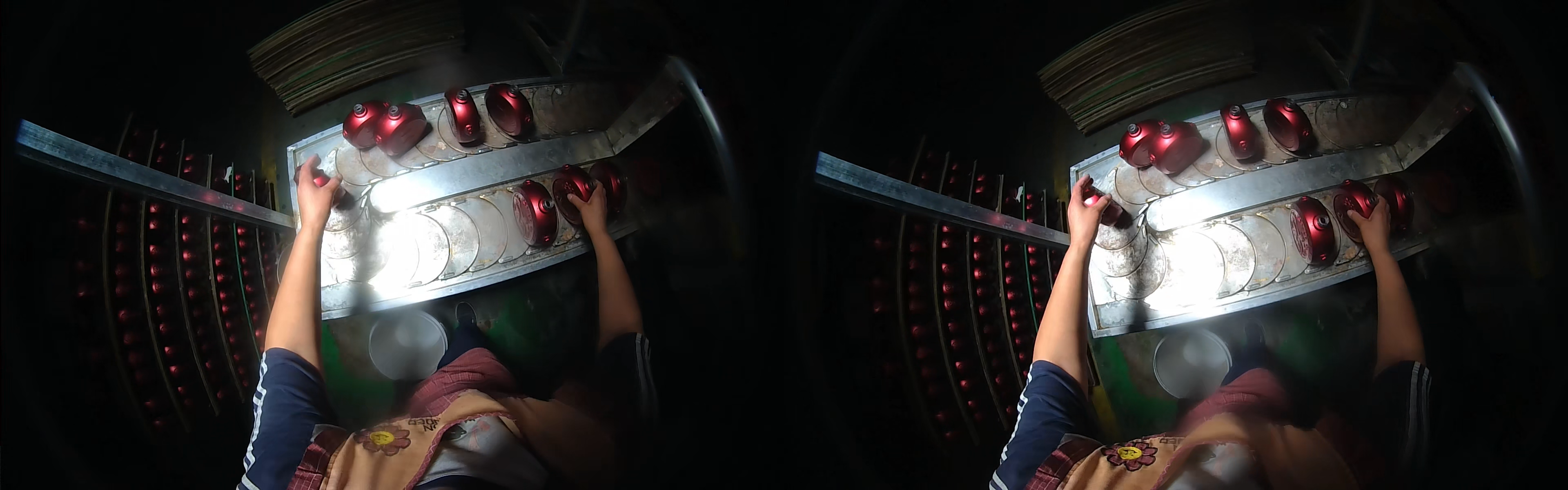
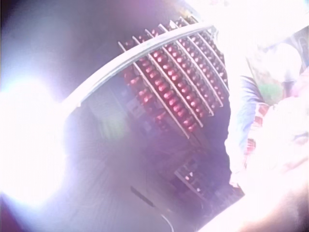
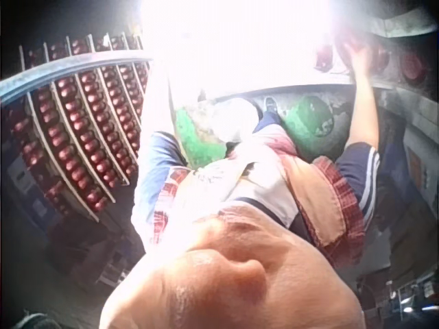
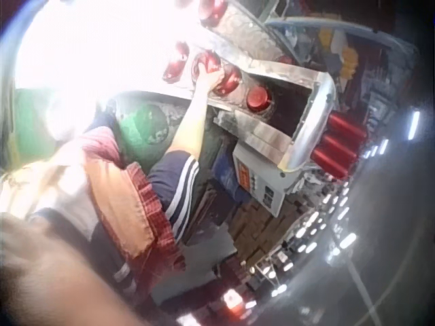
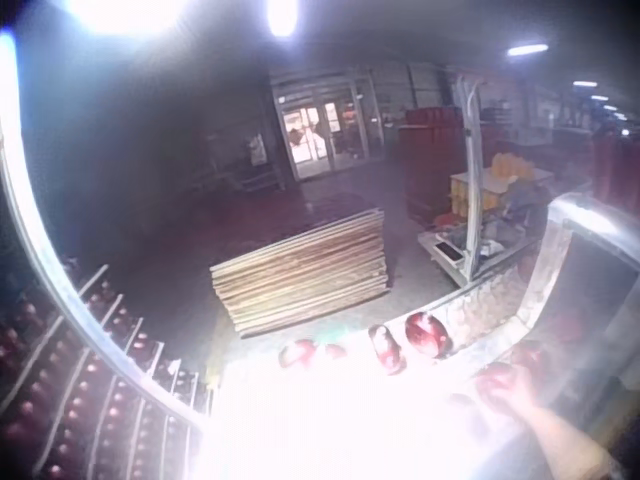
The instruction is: The person repeatedly picks up red decorative items from a table and places them into a metal tray with circular indentations. The person handles the items one at a time, moving them between the table and the tray.
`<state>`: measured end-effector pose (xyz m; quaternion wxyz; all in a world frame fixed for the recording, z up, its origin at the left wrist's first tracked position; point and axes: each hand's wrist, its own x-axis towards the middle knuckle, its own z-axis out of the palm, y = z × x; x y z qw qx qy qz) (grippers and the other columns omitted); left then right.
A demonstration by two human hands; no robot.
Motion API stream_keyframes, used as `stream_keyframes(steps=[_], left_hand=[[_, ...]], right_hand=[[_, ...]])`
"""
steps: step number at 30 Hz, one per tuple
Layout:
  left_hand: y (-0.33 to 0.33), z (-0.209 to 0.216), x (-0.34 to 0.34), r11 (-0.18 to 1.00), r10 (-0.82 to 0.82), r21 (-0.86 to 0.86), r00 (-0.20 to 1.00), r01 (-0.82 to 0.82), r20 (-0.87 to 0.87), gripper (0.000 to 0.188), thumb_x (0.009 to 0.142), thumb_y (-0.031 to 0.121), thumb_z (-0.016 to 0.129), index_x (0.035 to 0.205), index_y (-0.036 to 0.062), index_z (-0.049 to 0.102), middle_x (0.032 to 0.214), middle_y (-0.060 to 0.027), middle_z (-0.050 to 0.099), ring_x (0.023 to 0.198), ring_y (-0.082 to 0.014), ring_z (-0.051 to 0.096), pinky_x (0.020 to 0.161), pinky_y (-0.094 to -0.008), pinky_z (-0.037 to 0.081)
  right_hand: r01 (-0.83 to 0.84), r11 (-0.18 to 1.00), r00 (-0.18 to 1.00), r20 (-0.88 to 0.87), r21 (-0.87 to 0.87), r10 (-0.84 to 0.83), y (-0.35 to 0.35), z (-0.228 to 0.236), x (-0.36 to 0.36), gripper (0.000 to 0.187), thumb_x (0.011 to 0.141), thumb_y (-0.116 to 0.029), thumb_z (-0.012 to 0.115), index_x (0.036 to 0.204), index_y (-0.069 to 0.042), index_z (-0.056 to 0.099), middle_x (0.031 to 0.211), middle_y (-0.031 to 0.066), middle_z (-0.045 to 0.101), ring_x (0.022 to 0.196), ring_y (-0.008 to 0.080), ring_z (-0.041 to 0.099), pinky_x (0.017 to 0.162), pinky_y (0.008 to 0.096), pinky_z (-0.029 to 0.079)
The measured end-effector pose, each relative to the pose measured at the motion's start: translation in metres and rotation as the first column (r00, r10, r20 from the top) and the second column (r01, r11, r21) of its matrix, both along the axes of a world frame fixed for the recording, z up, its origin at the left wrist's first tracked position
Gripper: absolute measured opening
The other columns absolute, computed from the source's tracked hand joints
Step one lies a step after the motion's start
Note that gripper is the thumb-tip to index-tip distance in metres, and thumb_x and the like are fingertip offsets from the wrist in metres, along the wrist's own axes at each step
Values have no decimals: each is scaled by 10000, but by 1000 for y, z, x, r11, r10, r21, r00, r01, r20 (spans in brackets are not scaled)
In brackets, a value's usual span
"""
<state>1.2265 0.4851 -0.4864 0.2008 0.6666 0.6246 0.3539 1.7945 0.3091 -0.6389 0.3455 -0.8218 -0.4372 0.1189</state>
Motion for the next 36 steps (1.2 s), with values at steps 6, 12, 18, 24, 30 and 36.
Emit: stream_keyframes(steps=[6, 12, 18, 24, 30, 36], left_hand=[[138, -57, 52, 996, -14, -88, 921, -22, -389, 941, 599, 136, 880, 1400, -28, 414, 1374, -223, 508, 1283, -356, 485, 1096, -405, 396], [154, -83, 53, 953, 214, -86, 850, -289, -481, 982, 598, 249, 904, 1447, 150, 420, 1336, -165, 494, 1267, -340, 478, 1031, -432, 438], [137, -67, 57, 897, 395, -48, 847, -439, -357, 774, 639, 324, 884, 1181, -66, 493, 1156, -281, 624, 1073, -406, 626, 939, -445, 500], [66, 31, 47, 914, 396, 160, 904, -373, -161, 764, 672, 348, 857, 1229, -31, 497, 1087, -216, 647, 979, -334, 641, 904, -381, 490], [-67, 131, 135, 875, -216, -278, 834, 396, 507, 724, 737, -14, 741, 1398, 7, 447, 1281, -101, 577, 1148, -210, 589, 1013, -339, 461], [-145, 93, 278, 433, -361, -545, 692, 718, 625, 796, 673, 75, 848, 1372, 21, 473, 1270, -81, 561, 1197, -184, 532, 1051, -323, 405]], right_hand=[[3, 997, 989, 145, 74, -14, -24, -8, 53, 852, 758, -225, 821, 1447, -32, 359, 1396, 220, 449, 1298, 387, 442, 1057, 482, 397], [110, 970, 955, -295, 219, -42, -138, -5, 78, 613, 884, 9, 620, 1446, -61, 384, 1456, 149, 422, 1318, 265, 440, 1030, 403, 438], [142, 981, 894, -443, 131, -70, -169, 8, 74, 576, 885, 47, 571, 1427, -43, 398, 1422, 153, 454, 1287, 250, 460, 981, 358, 473], [49, 968, 820, -564, 245, 101, -129, 81, 53, 557, 873, 74, 574, 1400, -23, 418, 1313, 137, 512, 1136, 176, 524, 943, 300, 473], [-483, 765, 566, -515, 425, 644, -40, 175, -18, 697, 757, -51, 774, 1369, -47, 440, 1335, 112, 543, 1214, 203, 550, 965, 354, 489], [-855, 478, 268, -619, 200, 738, -22, 218, -47, 971, 664, -348, 870, 1425, -19, 366, 1345, 218, 497, 1250, 345, 506, 1042, 397, 420]])
